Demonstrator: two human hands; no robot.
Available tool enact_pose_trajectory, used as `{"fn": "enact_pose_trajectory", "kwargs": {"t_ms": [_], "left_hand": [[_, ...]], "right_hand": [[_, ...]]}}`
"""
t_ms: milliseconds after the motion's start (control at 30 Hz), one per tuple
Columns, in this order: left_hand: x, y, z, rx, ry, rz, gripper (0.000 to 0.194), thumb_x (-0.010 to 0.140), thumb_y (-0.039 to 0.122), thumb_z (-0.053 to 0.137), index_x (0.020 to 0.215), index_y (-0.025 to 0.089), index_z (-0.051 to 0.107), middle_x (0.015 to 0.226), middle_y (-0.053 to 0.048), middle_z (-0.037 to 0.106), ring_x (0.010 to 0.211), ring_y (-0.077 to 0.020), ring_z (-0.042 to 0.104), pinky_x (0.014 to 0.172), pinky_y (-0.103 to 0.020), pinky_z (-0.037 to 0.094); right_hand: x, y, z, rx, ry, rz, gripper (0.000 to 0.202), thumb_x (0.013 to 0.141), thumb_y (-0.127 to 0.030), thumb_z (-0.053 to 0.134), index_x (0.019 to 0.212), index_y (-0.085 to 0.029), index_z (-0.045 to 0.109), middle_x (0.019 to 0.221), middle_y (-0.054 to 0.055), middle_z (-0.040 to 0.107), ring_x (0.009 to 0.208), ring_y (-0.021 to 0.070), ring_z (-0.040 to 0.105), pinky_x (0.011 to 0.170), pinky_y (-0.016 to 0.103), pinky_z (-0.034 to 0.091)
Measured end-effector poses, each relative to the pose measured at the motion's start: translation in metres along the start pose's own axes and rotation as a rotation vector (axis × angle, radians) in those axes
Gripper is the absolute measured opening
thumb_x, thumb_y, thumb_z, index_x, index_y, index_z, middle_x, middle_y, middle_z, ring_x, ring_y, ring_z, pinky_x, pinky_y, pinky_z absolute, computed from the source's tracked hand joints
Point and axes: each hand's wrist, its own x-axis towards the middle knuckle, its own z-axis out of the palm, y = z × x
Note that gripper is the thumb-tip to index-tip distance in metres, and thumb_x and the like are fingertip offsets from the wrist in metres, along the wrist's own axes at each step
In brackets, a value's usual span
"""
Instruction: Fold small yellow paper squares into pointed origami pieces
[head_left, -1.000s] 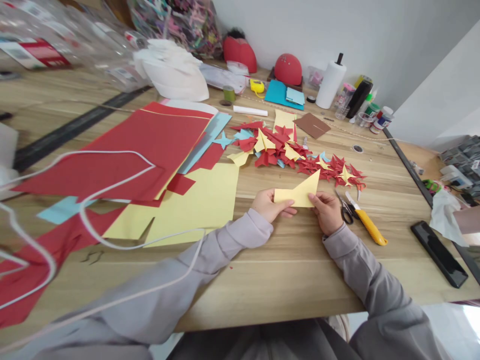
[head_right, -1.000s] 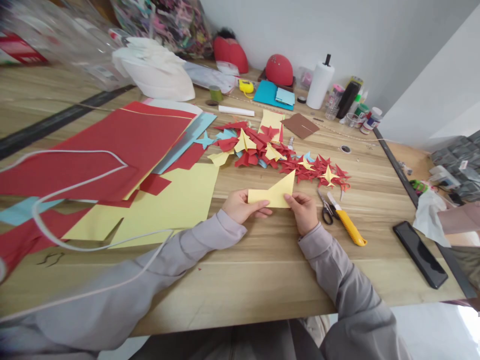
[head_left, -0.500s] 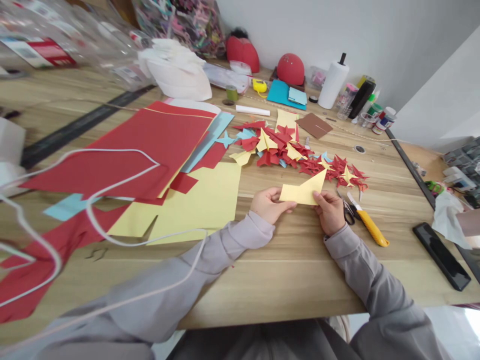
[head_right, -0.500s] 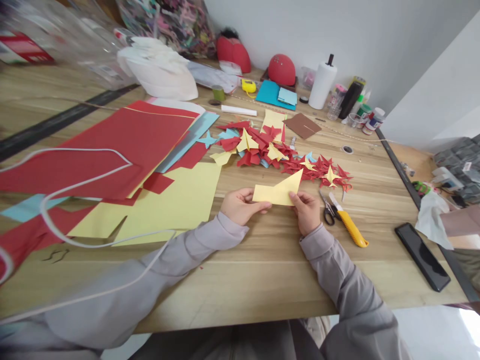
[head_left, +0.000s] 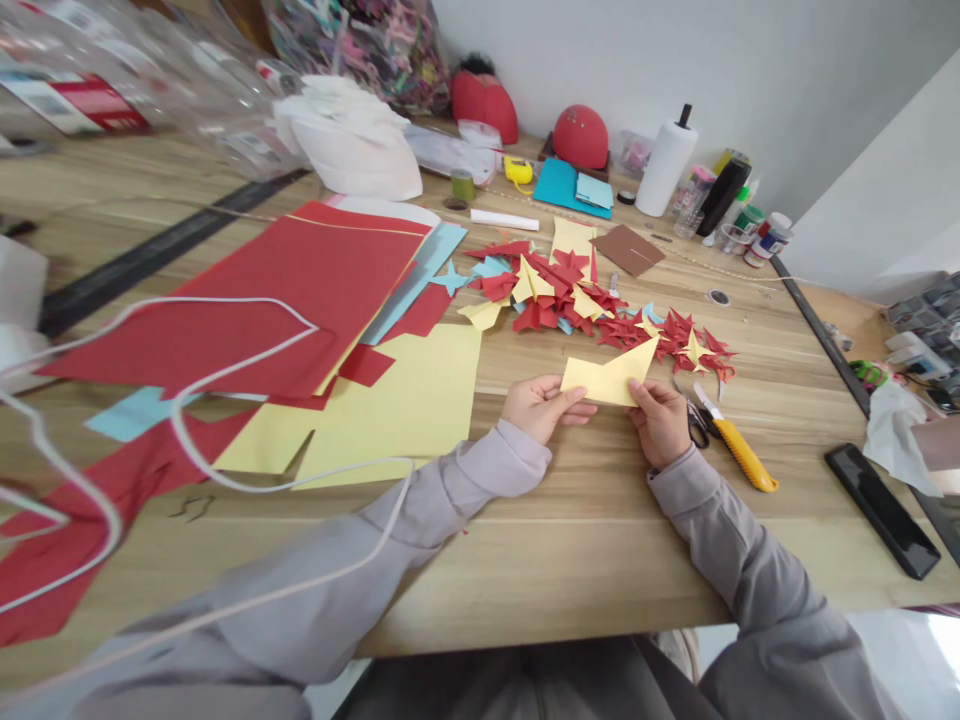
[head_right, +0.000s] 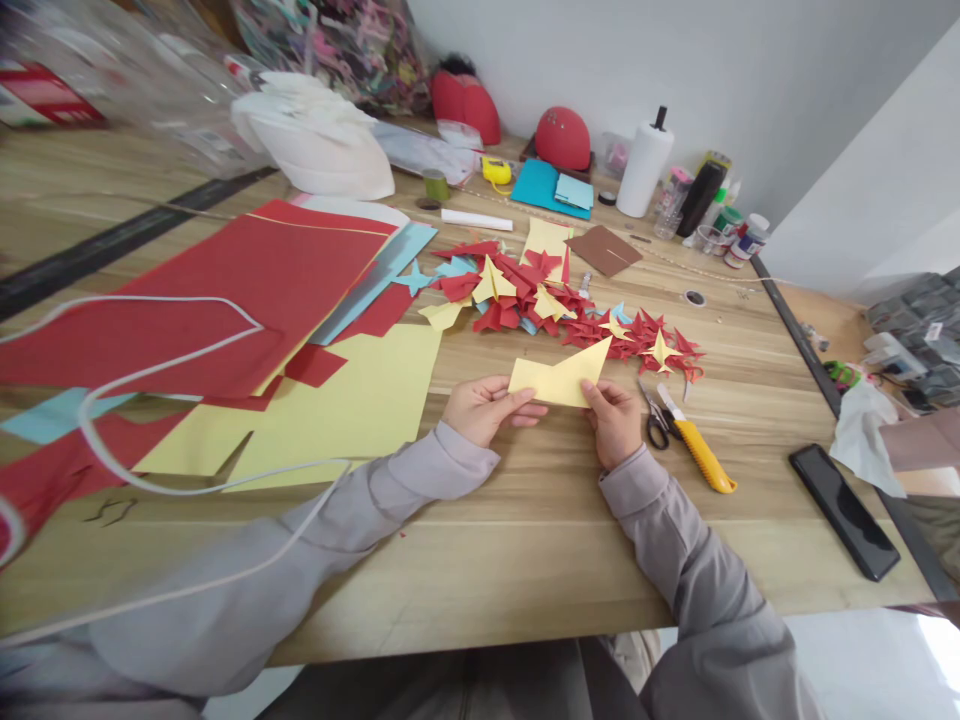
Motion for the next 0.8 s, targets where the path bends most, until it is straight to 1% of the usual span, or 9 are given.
{"fn": "enact_pose_trajectory", "kwargs": {"t_ms": [100,200,333,400,467,567,633,700,800], "left_hand": [[-0.0005,0.0005,0.0002,-0.004,-0.004,-0.004,0.027,0.064,0.024,0.070,0.084,0.009,0.061,0.076,-0.009,0.069,0.062,-0.0185,0.067,0.055,-0.026,0.056],[-0.0015,0.0006,0.0011,-0.006,-0.013,0.005,0.027,0.070,0.029,0.065,0.089,0.009,0.060,0.081,-0.010,0.069,0.063,-0.0191,0.067,0.055,-0.026,0.056],[-0.0037,0.0014,0.0026,-0.027,-0.009,0.043,0.038,0.075,0.036,0.059,0.102,0.010,0.055,0.080,-0.009,0.068,0.063,-0.0201,0.067,0.053,-0.027,0.056],[-0.0046,0.0020,0.0026,-0.041,0.016,0.076,0.046,0.077,0.041,0.056,0.110,0.010,0.050,0.075,-0.009,0.068,0.063,-0.0207,0.067,0.052,-0.028,0.055],[-0.0047,0.0023,0.0020,-0.064,0.040,0.115,0.051,0.077,0.045,0.054,0.114,0.010,0.047,0.072,-0.009,0.068,0.063,-0.0213,0.067,0.052,-0.029,0.055],[-0.0039,0.0013,0.0011,-0.082,0.040,0.175,0.053,0.069,0.042,0.063,0.109,0.010,0.048,0.075,-0.008,0.068,0.064,-0.0210,0.067,0.054,-0.030,0.055],[-0.0030,0.0000,0.0011,-0.058,0.032,0.219,0.057,0.058,0.034,0.073,0.105,0.011,0.050,0.074,-0.007,0.068,0.064,-0.0198,0.066,0.057,-0.031,0.055],[-0.0023,-0.0012,0.0013,-0.020,0.047,0.263,0.060,0.049,0.026,0.078,0.101,0.011,0.051,0.069,-0.004,0.067,0.063,-0.0179,0.065,0.060,-0.030,0.055],[-0.0015,-0.0013,0.0012,0.024,0.095,0.277,0.057,0.047,0.022,0.078,0.096,0.011,0.053,0.062,-0.001,0.065,0.056,-0.0145,0.063,0.058,-0.028,0.053]], "right_hand": [[-0.0002,-0.0003,0.0007,-0.001,0.004,-0.004,0.017,0.057,-0.031,0.075,0.062,-0.018,0.065,0.060,-0.002,0.063,0.053,0.0079,0.052,0.047,0.020,0.039],[-0.0005,-0.0005,0.0013,-0.007,0.001,-0.005,0.017,0.057,-0.031,0.075,0.063,-0.018,0.066,0.060,-0.003,0.063,0.053,0.0076,0.051,0.047,0.020,0.039],[0.0001,-0.0010,0.0010,-0.004,0.008,-0.006,0.017,0.057,-0.031,0.075,0.062,-0.018,0.065,0.060,-0.003,0.062,0.052,0.0070,0.050,0.046,0.019,0.038],[0.0010,-0.0014,0.0002,0.008,0.009,-0.007,0.017,0.056,-0.031,0.075,0.061,-0.018,0.065,0.060,-0.003,0.061,0.052,0.0066,0.049,0.046,0.019,0.039],[0.0018,-0.0019,-0.0007,0.026,0.011,-0.004,0.017,0.056,-0.030,0.076,0.060,-0.018,0.064,0.060,-0.003,0.060,0.052,0.0061,0.048,0.046,0.018,0.039],[0.0022,-0.0023,-0.0014,0.041,0.008,0.005,0.017,0.056,-0.030,0.076,0.061,-0.017,0.064,0.060,-0.003,0.060,0.052,0.0054,0.048,0.045,0.017,0.040],[0.0019,-0.0024,-0.0015,0.043,0.011,0.010,0.018,0.056,-0.030,0.076,0.061,-0.017,0.065,0.061,-0.003,0.060,0.052,0.0055,0.049,0.046,0.017,0.040],[0.0016,-0.0024,-0.0014,0.038,0.013,0.012,0.018,0.056,-0.030,0.076,0.062,-0.017,0.064,0.061,-0.003,0.060,0.052,0.0058,0.049,0.046,0.018,0.041],[0.0015,-0.0021,-0.0014,0.023,0.010,0.009,0.019,0.056,-0.031,0.076,0.061,-0.018,0.064,0.062,-0.003,0.061,0.053,0.0060,0.050,0.047,0.018,0.041]]}}
